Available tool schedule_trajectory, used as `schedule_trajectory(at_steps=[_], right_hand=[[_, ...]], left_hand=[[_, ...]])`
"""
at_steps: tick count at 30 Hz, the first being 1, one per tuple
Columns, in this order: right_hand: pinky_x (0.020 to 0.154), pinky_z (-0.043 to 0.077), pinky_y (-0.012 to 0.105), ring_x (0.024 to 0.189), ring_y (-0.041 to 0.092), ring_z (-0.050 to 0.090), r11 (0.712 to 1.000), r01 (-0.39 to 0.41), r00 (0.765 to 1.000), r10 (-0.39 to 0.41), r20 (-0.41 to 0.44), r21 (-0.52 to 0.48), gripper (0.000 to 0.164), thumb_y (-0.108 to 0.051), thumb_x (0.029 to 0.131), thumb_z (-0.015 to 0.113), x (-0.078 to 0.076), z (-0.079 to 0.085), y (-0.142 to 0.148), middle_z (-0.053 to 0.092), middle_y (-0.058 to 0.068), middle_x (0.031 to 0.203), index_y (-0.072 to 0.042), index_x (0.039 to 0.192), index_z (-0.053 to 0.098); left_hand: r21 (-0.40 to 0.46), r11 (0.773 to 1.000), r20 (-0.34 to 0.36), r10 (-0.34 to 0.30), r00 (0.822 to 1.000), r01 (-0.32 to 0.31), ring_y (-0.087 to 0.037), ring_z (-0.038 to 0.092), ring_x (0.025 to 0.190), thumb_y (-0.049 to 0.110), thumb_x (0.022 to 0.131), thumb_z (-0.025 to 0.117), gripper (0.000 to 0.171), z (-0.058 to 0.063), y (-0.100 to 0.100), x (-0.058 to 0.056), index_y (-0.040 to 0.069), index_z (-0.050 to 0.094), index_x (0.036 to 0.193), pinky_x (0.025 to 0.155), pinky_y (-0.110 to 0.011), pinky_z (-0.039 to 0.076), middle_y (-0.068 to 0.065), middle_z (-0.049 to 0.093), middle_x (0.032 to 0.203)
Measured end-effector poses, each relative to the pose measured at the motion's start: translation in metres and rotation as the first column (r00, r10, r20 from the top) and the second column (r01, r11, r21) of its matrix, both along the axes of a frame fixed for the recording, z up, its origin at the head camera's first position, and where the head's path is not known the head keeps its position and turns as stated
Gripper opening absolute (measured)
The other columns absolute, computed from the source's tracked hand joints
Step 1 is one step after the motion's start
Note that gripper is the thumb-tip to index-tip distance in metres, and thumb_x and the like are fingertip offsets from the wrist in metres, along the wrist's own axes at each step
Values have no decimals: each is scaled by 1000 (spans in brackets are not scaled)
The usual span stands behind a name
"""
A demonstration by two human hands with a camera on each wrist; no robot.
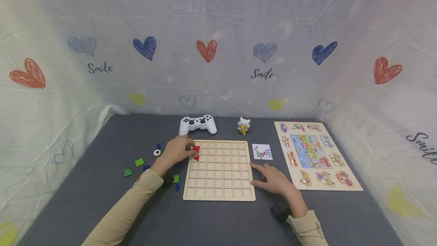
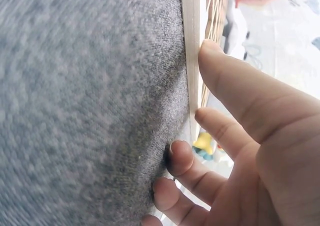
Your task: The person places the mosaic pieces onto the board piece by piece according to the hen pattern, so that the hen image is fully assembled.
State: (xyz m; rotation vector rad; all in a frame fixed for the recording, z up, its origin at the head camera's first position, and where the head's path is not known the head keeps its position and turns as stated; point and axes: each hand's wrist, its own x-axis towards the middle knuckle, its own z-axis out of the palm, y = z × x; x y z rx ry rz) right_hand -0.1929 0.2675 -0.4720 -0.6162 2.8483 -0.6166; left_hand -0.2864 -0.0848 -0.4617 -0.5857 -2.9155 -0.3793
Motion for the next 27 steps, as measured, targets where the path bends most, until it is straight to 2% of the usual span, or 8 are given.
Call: schedule_trajectory(at_steps=[9, 16, 20, 27], right_hand=[[55, 25, 22, 61, 9, 30, 1000, 0, 1000, 0, -4, -4, 68, -48, 82, 64, 0, -2, 1, 38, -4, 74, -16, 139, 44], [55, 25, 22, 61, 9, 30, 1000, 2, 1000, -2, 3, -6, 68, -48, 83, 63, 0, -2, 1, 38, -4, 75, -16, 139, 43], [55, 24, 22, 61, 9, 30, 1000, 3, 1000, -3, 1, -1, 68, -49, 82, 63, 0, -2, 1, 38, -4, 75, -16, 139, 43], [55, 25, 23, 62, 8, 30, 1000, 0, 1000, 0, -1, -3, 68, -49, 82, 63, 0, -1, 1, 38, -4, 75, -17, 139, 43]], left_hand=[[-7, 1000, 51, -3, 999, 4, -18, 54, 75, 36, 76, 75, 20, -3, 13, -1, 20, 72, 89, 58, -32, 46, 2, 60, 86], [12, 1000, 79, -10, 997, 9, -17, 52, 75, 37, 75, 76, 20, -3, 18, -3, 20, 71, 85, 57, -31, 44, 1, 59, 86], [15, 1000, 82, -6, 997, 5, -19, 55, 80, 36, 75, 76, 20, -3, 21, -3, 19, 70, 83, 62, -33, 46, 1, 58, 86], [7, 1000, 93, -15, 996, 15, -15, 51, 74, 37, 74, 76, 19, -2, 25, -2, 20, 67, 78, 58, -29, 43, 3, 58, 86]])
